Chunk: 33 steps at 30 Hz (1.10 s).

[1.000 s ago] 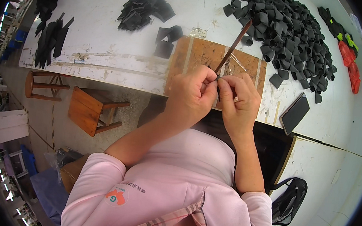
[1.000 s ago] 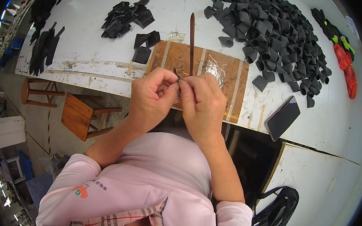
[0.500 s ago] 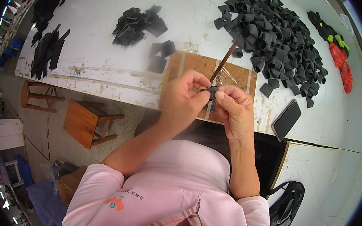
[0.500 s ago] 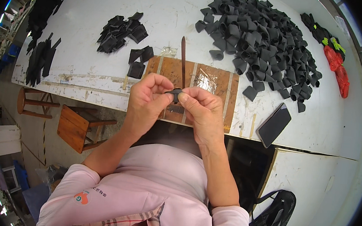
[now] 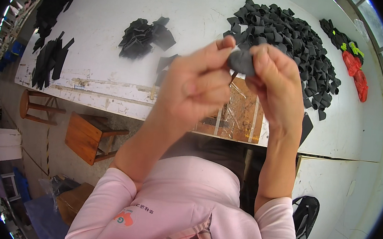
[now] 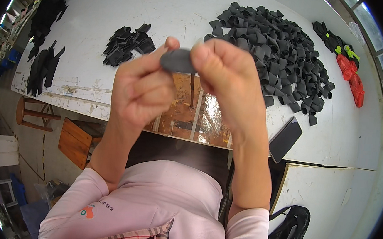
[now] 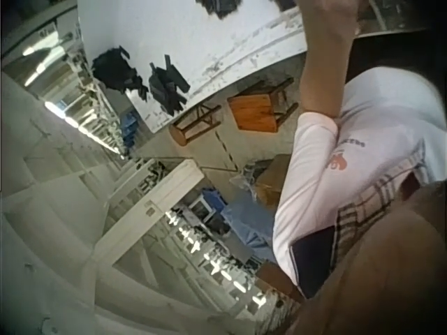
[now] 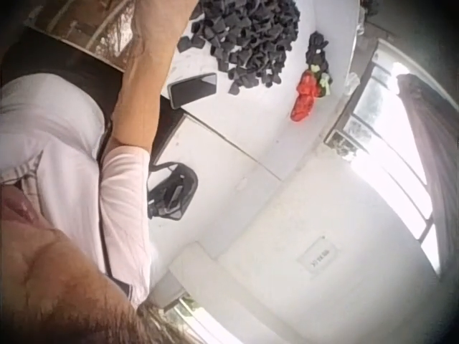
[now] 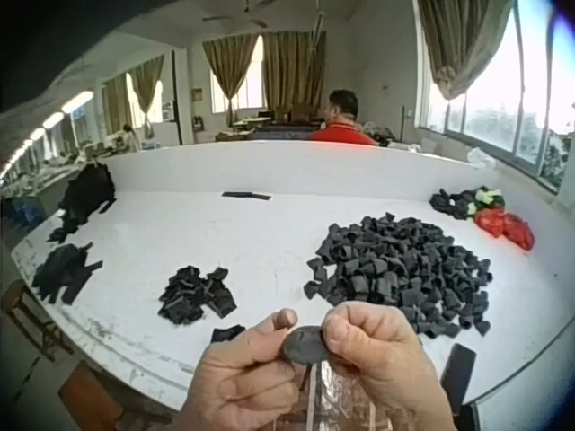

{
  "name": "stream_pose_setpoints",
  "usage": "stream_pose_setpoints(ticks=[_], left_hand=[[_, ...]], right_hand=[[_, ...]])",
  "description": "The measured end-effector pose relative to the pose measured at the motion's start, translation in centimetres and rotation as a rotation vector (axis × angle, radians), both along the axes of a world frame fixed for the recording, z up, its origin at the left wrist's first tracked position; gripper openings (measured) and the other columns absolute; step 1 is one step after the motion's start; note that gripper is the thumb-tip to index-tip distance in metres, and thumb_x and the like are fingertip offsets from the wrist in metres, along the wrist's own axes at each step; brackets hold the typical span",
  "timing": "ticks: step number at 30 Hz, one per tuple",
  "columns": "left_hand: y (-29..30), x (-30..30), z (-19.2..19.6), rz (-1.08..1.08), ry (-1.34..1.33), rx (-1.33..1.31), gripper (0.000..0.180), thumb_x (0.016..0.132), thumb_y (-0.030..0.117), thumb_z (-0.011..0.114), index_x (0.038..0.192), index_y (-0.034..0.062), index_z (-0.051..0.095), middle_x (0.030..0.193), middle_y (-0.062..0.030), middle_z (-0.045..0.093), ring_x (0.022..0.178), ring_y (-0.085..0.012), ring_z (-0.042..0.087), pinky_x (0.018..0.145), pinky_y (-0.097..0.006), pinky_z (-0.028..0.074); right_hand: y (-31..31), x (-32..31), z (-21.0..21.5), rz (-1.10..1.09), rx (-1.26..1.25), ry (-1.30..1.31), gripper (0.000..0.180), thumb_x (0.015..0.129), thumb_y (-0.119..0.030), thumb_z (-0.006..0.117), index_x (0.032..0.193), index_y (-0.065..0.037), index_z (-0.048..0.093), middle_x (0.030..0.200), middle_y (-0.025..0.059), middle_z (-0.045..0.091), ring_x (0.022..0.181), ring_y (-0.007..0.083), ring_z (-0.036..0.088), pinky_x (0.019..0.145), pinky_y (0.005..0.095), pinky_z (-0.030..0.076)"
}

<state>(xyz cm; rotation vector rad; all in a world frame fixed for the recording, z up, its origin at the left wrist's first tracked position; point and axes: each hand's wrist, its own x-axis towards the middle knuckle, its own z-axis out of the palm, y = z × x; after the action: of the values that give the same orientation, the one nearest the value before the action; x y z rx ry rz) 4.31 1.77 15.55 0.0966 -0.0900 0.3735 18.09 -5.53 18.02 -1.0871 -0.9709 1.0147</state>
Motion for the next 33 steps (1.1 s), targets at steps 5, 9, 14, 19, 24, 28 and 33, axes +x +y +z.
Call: stream_pose_setpoints(ticks=[5,9,14,19,24,28,33], left_hand=[[0.6,0.9,-2.7,0.119,0.457,0.216,0.012,0.087,0.004,0.043,0.096,0.0044,0.051,0.063,0.0,0.052,0.032,-0.0004,0.026,0.03,-0.016,0.018],[0.1,0.9,-1.9,0.352,0.593,0.506,0.014,0.082,0.004,0.052,0.095,0.002,0.048,0.062,0.0,0.048,0.039,-0.0039,0.033,0.037,-0.017,0.026],[-0.5,2.2,-1.6,0.943,0.64,1.122,0.03,0.08,0.005,0.055,0.108,-0.0026,0.047,0.075,-0.0056,0.056,0.062,-0.0114,0.051,0.058,-0.02,0.041],[0.4,2.3,-1.1,1.04,0.521,1.523,0.013,0.077,0.003,0.058,0.09,0.0001,0.059,0.081,-0.0061,0.059,0.074,-0.0119,0.054,0.066,-0.022,0.043],[0.2,1.9,-1.0,0.926,0.602,1.169,0.006,0.079,0.003,0.058,0.081,-0.0017,0.059,0.082,-0.0032,0.058,0.073,-0.0074,0.051,0.065,-0.021,0.043],[-0.4,2.4,-0.5,0.893,0.579,1.111,0.006,0.079,0.003,0.059,0.082,-0.0019,0.058,0.081,-0.0032,0.058,0.073,-0.0077,0.051,0.066,-0.021,0.043],[-0.3,2.4,-0.9,0.877,0.477,1.132,0.009,0.083,0.006,0.055,0.088,-0.0014,0.057,0.085,-0.0049,0.058,0.077,-0.0104,0.053,0.071,-0.023,0.043]], right_hand=[[1.0,1.1,-5.3,0.229,-0.106,0.361,0.025,0.083,-0.028,0.055,0.072,-0.005,0.054,0.055,-0.0064,0.039,0.048,0.0026,0.031,0.042,0.017,0.024],[0.9,1.4,-4.5,0.082,-0.129,0.22,0.025,0.083,-0.028,0.057,0.071,-0.005,0.054,0.058,-0.0054,0.041,0.05,0.002,0.032,0.042,0.017,0.024],[-0.4,0.5,-3.2,-0.39,0.01,-0.463,0.026,0.079,-0.025,0.061,0.083,0.0,0.057,0.066,0.0006,0.049,0.056,0.0078,0.044,0.049,0.0203,0.036],[-0.9,-0.4,-3.0,-0.415,0.282,-0.783,0.033,0.069,-0.024,0.069,0.09,-0.002,0.056,0.08,0.0069,0.052,0.059,0.0171,0.05,0.053,0.0252,0.042],[-0.8,-0.6,-2.9,-0.413,0.275,-0.886,0.034,0.062,-0.019,0.074,0.086,-0.002,0.055,0.078,0.0086,0.053,0.059,0.0184,0.052,0.049,0.0266,0.043],[-0.6,-0.8,-2.7,-0.431,0.25,-0.913,0.032,0.062,-0.016,0.074,0.084,-0.002,0.056,0.076,0.0082,0.053,0.059,0.0179,0.053,0.049,0.0262,0.043],[-0.5,-1.2,-2.5,-0.459,0.288,-0.896,0.027,0.063,-0.012,0.073,0.081,-0.002,0.056,0.073,0.0081,0.053,0.056,0.0187,0.052,0.047,0.0268,0.042]])
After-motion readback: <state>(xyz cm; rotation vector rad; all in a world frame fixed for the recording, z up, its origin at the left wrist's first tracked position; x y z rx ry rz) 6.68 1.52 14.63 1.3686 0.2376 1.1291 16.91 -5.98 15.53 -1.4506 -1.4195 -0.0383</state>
